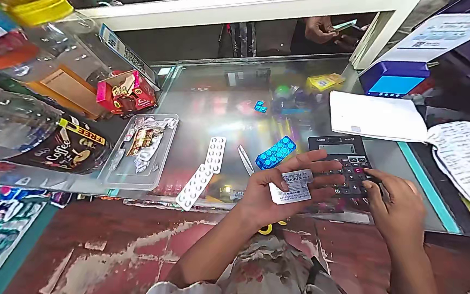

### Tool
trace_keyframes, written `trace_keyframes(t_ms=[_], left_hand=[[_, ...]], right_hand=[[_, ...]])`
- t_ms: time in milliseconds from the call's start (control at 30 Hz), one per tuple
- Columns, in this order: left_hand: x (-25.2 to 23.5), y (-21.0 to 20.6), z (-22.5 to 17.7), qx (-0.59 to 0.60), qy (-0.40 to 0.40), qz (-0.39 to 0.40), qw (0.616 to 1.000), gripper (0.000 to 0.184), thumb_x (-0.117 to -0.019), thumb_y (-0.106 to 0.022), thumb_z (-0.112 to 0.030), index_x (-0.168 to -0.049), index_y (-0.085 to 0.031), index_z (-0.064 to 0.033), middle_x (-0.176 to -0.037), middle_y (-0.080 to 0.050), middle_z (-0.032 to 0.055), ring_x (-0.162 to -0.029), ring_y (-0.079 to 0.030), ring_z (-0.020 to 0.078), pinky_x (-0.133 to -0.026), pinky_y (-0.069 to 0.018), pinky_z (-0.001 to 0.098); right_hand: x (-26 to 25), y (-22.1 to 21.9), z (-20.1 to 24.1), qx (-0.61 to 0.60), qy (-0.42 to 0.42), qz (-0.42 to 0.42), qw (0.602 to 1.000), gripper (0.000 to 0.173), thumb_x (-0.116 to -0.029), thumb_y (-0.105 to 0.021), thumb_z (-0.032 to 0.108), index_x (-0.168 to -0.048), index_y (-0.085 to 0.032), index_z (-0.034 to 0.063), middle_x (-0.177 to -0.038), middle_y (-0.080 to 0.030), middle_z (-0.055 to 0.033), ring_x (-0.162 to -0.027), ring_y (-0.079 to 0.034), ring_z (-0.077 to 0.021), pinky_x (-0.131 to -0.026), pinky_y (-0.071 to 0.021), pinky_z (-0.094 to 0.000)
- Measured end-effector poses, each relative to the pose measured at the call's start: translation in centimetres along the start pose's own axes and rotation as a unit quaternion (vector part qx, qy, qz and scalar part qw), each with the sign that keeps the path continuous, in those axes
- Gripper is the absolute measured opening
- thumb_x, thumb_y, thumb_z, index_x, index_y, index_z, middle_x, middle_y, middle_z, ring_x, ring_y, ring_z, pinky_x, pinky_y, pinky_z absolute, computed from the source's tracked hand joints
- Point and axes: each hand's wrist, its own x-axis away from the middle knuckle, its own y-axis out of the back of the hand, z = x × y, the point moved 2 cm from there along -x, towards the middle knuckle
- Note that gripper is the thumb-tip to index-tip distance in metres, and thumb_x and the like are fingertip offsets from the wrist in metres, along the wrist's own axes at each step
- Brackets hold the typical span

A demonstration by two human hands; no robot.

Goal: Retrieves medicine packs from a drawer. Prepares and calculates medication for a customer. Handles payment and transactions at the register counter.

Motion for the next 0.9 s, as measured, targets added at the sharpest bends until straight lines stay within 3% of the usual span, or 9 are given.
trace_keyframes(t_ms=[300,500,733,833,900], left_hand=[[0.1,0.9,0.1,0.0,0.004,-0.012,1.0,0.059,-0.0857,-0.053,-0.014,-0.144,-0.054,-0.0047,-0.146,-0.054,0.0214,-0.134,-0.053,0.0348,-0.11,-0.0443,0.0455],[0.1,1.3,0.0,-0.014,0.008,-0.015,1.0,0.06,-0.0839,-0.055,-0.016,-0.143,-0.054,-0.0063,-0.144,-0.055,0.0201,-0.126,-0.059,0.0296,-0.098,-0.0517,0.0383],[0.2,1.6,-0.2,-0.025,0.012,-0.023,0.999,0.06,-0.0833,-0.056,-0.016,-0.142,-0.055,-0.0071,-0.143,-0.056,0.0186,-0.12,-0.062,0.0267,-0.092,-0.0533,0.0352],[0.0,2.3,-1.2,-0.067,0.002,-0.039,0.997,0.058,-0.0839,-0.056,-0.016,-0.141,-0.056,-0.0061,-0.142,-0.058,0.017,-0.119,-0.063,0.0247,-0.09,-0.0549,0.0337],[0.0,3.4,-2.4,-0.079,-0.011,-0.054,0.995,0.058,-0.0834,-0.057,-0.015,-0.141,-0.057,-0.0059,-0.141,-0.058,0.018,-0.117,-0.064,0.025,-0.09,-0.0552,0.0342]], right_hand=[[0.0,0.0,0.0,0.001,-0.006,-0.002,1.0,0.055,-0.1048,-0.044,0.045,-0.114,-0.073,-0.001,-0.11,-0.073,-0.0236,-0.101,-0.066,-0.0443,-0.088,-0.0467,-0.0591],[0.0,0.0,0.1,0.006,-0.004,-0.001,1.0,0.057,-0.1053,-0.043,0.047,-0.115,-0.073,0.0002,-0.11,-0.073,-0.0218,-0.101,-0.066,-0.0427,-0.088,-0.0471,-0.058],[-0.1,-0.3,0.1,0.001,-0.005,-0.006,1.0,0.055,-0.1041,-0.045,0.047,-0.114,-0.074,0.0006,-0.112,-0.073,-0.0223,-0.101,-0.067,-0.043,-0.087,-0.0476,-0.0584],[0.2,0.2,0.3,0.008,0.043,-0.009,0.999,0.063,-0.0986,-0.048,0.062,-0.115,-0.074,0.0073,-0.135,-0.061,-0.0292,-0.12,-0.058,-0.0505,-0.097,-0.0439,-0.0649],[0.6,-0.1,1.1,0.018,0.089,0.007,0.996,0.065,-0.0973,-0.04,0.072,-0.119,-0.072,0.0204,-0.143,-0.056,-0.0251,-0.134,-0.049,-0.0482,-0.104,-0.0377,-0.0668]])
